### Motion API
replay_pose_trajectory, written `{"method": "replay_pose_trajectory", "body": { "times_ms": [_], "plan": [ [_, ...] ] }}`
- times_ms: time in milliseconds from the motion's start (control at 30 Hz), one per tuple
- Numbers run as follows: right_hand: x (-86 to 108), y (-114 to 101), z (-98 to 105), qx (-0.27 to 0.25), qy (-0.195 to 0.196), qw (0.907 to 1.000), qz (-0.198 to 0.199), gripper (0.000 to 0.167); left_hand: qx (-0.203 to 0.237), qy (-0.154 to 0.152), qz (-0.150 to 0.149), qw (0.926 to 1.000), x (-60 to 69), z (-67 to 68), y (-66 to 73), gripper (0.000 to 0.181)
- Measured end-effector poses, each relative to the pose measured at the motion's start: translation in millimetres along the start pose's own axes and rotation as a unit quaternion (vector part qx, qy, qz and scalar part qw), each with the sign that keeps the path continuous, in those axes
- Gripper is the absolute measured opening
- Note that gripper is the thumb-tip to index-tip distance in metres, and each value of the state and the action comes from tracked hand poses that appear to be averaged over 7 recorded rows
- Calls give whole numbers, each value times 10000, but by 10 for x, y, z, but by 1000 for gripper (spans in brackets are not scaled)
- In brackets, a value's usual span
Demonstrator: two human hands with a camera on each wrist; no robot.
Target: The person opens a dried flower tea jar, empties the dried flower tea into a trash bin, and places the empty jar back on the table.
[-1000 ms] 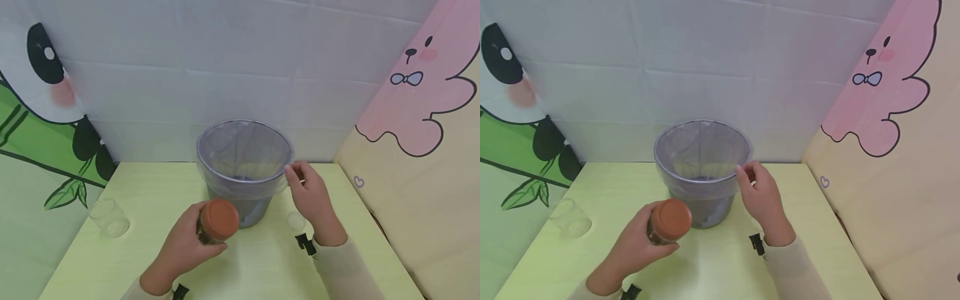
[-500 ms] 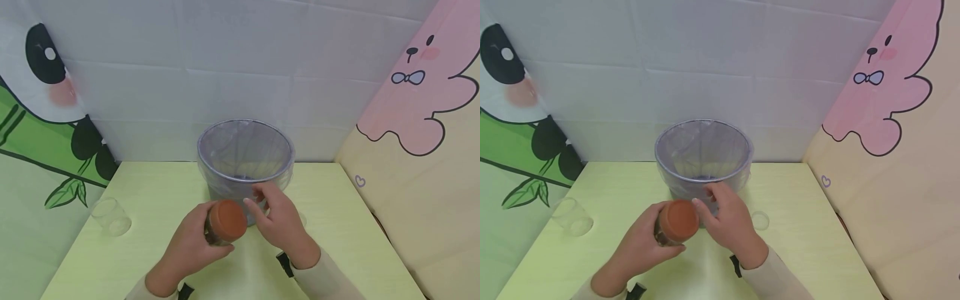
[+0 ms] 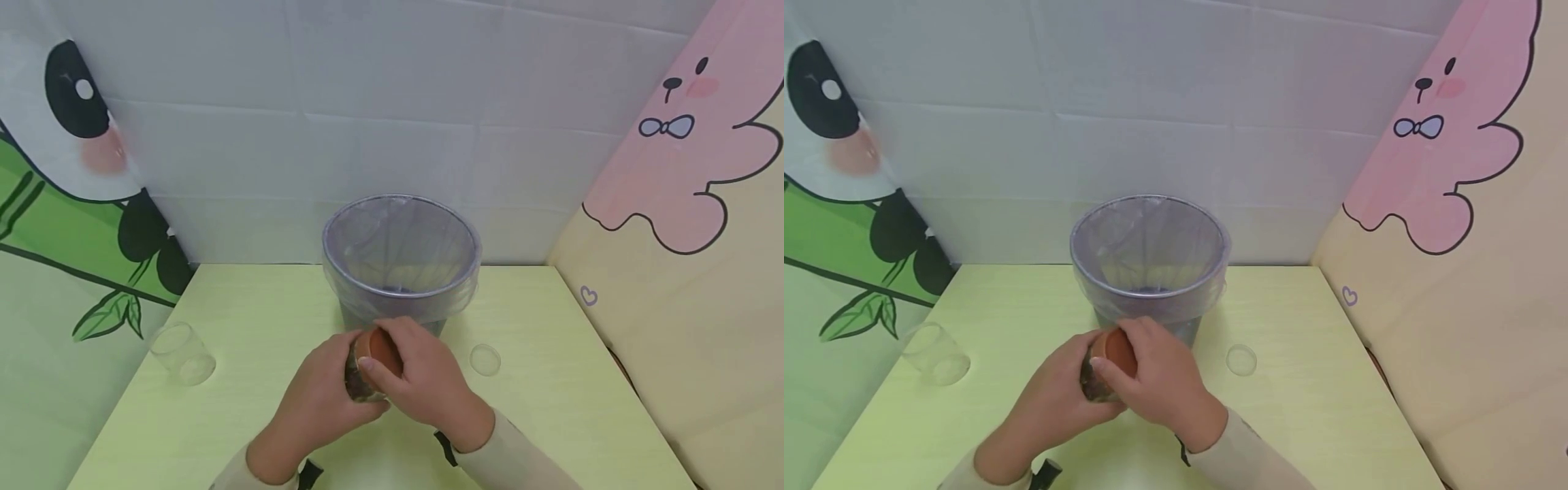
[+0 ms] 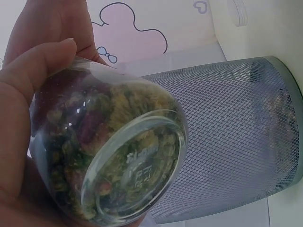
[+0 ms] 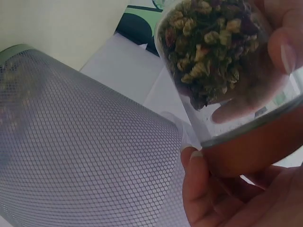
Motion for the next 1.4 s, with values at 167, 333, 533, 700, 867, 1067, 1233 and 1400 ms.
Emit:
{"method": "replay_pose_trajectory", "body": {
  "times_ms": [167,333,533,700,867,1067,1233,1400],
  "plan": [
    [4,-32,-22,57,112,9999,-49,56,-139,-64,-79,9999,-31,-11,28,79],
    [2,-19,-49,135,123,9995,-257,49,-127,-196,104,9997,-42,-44,9,73],
    [-3,5,-21,-100,314,9990,-287,39,-206,-123,97,9997,-46,-33,41,75],
    [4,16,51,-530,485,9973,-169,36,-97,-48,67,9999,1,52,52,89],
    [1,9,133,-706,571,9958,-113,35,-79,-424,216,9988,53,80,26,108],
    [-25,5,128,-582,279,9971,-411,36,-210,-689,385,9967,29,41,7,99],
    [-33,1,96,-403,-184,9947,-932,42,-806,-23,-310,9963,-7,72,171,89],
    [-44,23,49,-258,-415,9913,-1225,47,-1510,516,-803,9839,60,83,332,92]
  ]
}}
Point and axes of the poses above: each hand's wrist, its own x-axis away from the middle knuckle, its own z-axis out of the back of the hand, y = z × x, the point moved 10 cm from there along -x, towards the middle knuckle, and after that the axes turned 11 degrees about -z, right-handed, at the moved point
